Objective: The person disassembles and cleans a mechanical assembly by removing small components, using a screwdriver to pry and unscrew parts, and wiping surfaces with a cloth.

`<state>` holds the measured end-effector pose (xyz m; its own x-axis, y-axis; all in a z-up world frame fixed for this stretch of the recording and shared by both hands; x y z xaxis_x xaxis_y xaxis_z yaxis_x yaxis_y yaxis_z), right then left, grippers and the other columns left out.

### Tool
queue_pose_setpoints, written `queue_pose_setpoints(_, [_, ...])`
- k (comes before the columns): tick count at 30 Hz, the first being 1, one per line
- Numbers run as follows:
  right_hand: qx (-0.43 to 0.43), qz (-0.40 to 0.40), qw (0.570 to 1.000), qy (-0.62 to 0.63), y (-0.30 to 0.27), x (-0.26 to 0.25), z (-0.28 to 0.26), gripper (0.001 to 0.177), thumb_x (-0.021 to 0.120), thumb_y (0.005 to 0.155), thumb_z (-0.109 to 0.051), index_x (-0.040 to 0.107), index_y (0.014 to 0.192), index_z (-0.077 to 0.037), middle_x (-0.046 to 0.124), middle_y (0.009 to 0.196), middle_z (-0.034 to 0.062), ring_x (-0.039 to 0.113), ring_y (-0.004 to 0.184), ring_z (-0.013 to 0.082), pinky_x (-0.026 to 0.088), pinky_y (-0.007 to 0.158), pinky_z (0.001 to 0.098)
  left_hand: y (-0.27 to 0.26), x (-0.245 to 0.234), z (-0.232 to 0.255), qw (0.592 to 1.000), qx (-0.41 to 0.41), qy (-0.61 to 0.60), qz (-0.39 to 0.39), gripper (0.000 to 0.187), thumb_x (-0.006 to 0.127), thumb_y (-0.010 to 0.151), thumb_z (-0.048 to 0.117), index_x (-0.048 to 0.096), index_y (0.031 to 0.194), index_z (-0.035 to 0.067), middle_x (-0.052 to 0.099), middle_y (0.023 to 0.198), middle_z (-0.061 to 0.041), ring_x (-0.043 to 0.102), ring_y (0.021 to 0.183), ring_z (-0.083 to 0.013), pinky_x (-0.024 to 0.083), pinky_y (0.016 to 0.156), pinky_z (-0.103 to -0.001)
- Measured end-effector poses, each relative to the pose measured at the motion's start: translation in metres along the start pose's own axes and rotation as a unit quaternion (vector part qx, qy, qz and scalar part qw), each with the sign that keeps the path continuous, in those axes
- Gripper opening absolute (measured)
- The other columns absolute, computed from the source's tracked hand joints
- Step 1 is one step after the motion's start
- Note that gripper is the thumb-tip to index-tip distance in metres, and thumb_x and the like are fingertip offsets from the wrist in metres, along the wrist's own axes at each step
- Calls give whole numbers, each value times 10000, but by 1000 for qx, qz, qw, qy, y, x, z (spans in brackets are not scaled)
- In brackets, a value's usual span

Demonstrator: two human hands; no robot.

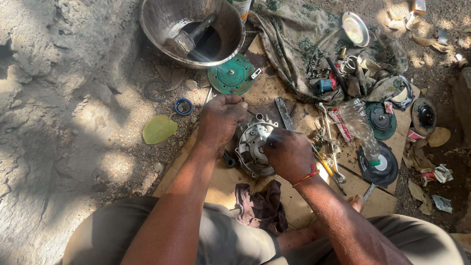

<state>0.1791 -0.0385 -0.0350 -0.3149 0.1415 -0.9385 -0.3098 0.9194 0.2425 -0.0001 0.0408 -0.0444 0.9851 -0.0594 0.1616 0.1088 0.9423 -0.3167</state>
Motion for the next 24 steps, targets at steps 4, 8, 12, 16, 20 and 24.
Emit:
queue_pose_setpoints(4, [-13, 11, 998, -60, -1, 8, 0, 135, 718, 817, -203, 714, 716, -113, 661, 815, 70, 673, 693, 288, 539, 603, 434, -1, 1, 0, 1000, -2, 6, -2, 443, 733, 850, 193, 639, 1211, -46, 738, 1015, -126, 713, 873, -159, 587, 801, -282])
queue_pose_setpoints(8, [5, 15, 999, -45, -1, 11, -2, 121, 737, 800, -203, 729, 717, -115, 687, 772, 92, 681, 661, 308, 552, 602, 443, -5, 2, 4, 997, -3, 73, 15, 421, 741, 831, 198, 667, 1183, -19, 759, 1011, -113, 727, 886, -159, 586, 810, -288])
queue_pose_setpoints(12, [132, -6, 990, 54, 2, 6, -5, 136, 733, 839, -233, 739, 806, -101, 723, 756, 125, 707, 669, 328, 584, 644, 439, -9, 3, 7, 991, -14, 133, 14, 398, 743, 829, 204, 676, 1168, 8, 752, 1018, -97, 729, 914, -144, 593, 838, -285])
queue_pose_setpoints(16, [203, -46, 977, 53, 5, 3, -9, 170, 747, 834, -257, 741, 872, -92, 733, 778, 157, 718, 707, 356, 587, 672, 457, -8, 4, 7, 980, 8, 201, 11, 378, 742, 844, 227, 688, 1160, 25, 757, 1012, -77, 732, 922, -146, 582, 853, -291])
queue_pose_setpoints(20, [206, -34, 977, 48, 4, 3, -9, 206, 773, 816, -282, 746, 893, -92, 739, 803, 158, 717, 730, 373, 581, 672, 473, -8, 4, 3, 980, 18, 199, 6, 362, 753, 815, 228, 714, 1117, 31, 779, 976, -80, 749, 887, -148, 598, 827, -298])
queue_pose_setpoints(24, [180, -20, 982, 55, -1, 7, 1, 195, 777, 822, -301, 764, 906, -126, 764, 840, 120, 733, 763, 350, 588, 699, 449, -7, 3, 1, 969, 19, 248, 15, 347, 769, 790, 236, 732, 1082, 53, 792, 974, -70, 765, 874, -164, 593, 820, -305])
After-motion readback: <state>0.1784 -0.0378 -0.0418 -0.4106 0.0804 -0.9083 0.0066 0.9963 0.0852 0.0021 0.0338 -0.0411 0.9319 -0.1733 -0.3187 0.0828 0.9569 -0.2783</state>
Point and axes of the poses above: each hand's wrist, its own y-axis towards the middle knuckle, its own x-axis out of the palm, z = x × y, the point moved 3 cm from there along y, towards the middle knuckle
